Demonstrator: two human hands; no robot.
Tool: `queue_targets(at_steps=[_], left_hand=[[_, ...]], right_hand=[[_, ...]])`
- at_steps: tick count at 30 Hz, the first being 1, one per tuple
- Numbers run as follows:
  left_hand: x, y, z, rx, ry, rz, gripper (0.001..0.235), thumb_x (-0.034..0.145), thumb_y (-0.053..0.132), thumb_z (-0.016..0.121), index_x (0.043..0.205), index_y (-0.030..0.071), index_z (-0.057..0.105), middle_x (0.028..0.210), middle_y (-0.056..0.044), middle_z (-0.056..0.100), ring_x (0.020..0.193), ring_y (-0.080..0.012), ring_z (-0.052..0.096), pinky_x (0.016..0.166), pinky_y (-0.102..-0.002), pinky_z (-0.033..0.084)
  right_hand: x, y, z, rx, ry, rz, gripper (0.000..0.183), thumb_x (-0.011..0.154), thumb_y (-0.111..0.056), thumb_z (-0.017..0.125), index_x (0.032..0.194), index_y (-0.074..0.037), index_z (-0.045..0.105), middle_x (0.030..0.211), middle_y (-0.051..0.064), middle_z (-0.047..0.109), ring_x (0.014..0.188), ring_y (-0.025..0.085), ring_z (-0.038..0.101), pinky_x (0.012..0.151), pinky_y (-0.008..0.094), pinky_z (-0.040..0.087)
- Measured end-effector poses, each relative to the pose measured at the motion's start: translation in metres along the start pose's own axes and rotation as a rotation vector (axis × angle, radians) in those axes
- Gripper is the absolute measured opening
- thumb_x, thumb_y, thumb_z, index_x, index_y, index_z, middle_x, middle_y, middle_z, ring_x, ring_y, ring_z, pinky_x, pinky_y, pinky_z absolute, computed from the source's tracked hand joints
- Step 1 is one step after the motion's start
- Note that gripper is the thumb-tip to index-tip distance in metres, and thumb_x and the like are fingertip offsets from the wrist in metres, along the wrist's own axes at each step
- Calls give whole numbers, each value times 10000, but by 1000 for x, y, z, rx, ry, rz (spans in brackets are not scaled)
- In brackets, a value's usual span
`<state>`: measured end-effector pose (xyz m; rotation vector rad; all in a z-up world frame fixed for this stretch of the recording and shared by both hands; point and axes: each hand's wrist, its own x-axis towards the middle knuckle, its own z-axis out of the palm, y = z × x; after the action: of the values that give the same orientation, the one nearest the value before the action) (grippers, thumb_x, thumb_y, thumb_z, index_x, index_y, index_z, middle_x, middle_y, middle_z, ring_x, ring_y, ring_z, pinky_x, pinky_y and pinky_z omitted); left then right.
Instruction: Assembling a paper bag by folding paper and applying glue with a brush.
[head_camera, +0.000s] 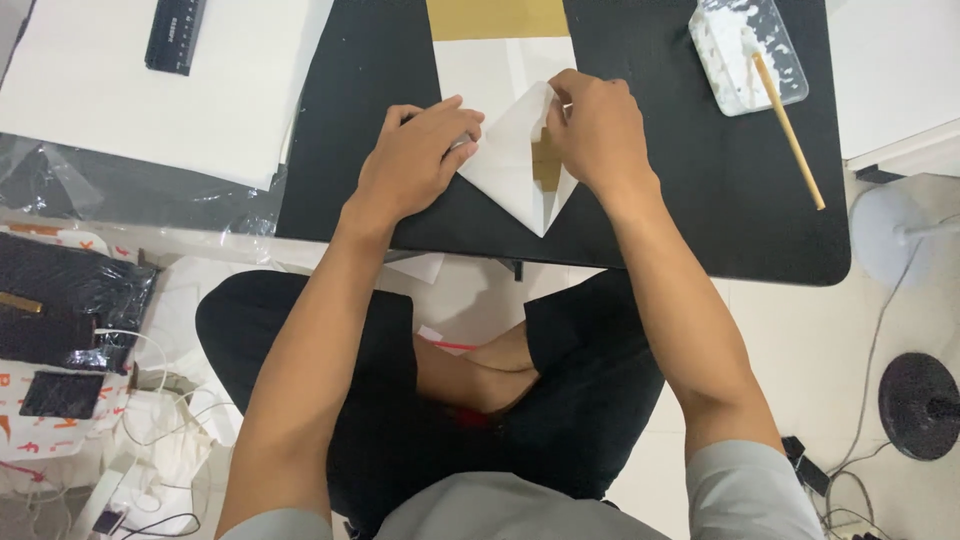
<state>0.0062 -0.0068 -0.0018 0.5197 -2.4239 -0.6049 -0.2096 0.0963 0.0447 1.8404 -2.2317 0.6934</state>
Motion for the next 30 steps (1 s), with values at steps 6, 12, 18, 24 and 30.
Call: queue_targets(at_steps=[6,12,18,24,30], left_hand=[[-1,-4,5,24,-19,-24,120,1035,197,582,1095,146,672,1321,11,707,1374,-201,533,1023,-418,335],[0,1,1,22,-29,-31,128,1029,189,575,1109,130,657,1309,16,699,1378,-197,526,1037,-405,322],[-1,-1,3,38,-5,-4,132,1031,189,588,1121,138,670,1314,7,709,1374,-195,532,1030,-415,335],[0,1,1,15,-8,-17,105,1026,165,583,1085,126,661,1298,2,709,1373,-208,532,1023,-403,329],[0,0,3,24,-1,-21,113,1039,192,588,1096,142,672,1316,3,710,1376,-192,528,1023,-407,337]], right_hand=[[-1,1,-1,-41,22,-34,144,885,-37,696,1001,-12,778,811,93,766,602,229,697,601,347,553],[0,3,-5,78,2,-64,119,913,-81,705,992,-10,757,868,74,764,722,217,692,859,354,486],[0,1,1,29,22,-1,129,906,-76,712,1006,-28,777,882,80,781,749,209,720,769,352,528],[0,-2,5,51,107,-7,70,945,-103,709,981,-56,746,852,46,763,739,198,697,688,332,547],[1,8,10,78,142,-49,103,920,-102,749,1011,-60,728,863,36,761,735,165,707,724,328,541]])
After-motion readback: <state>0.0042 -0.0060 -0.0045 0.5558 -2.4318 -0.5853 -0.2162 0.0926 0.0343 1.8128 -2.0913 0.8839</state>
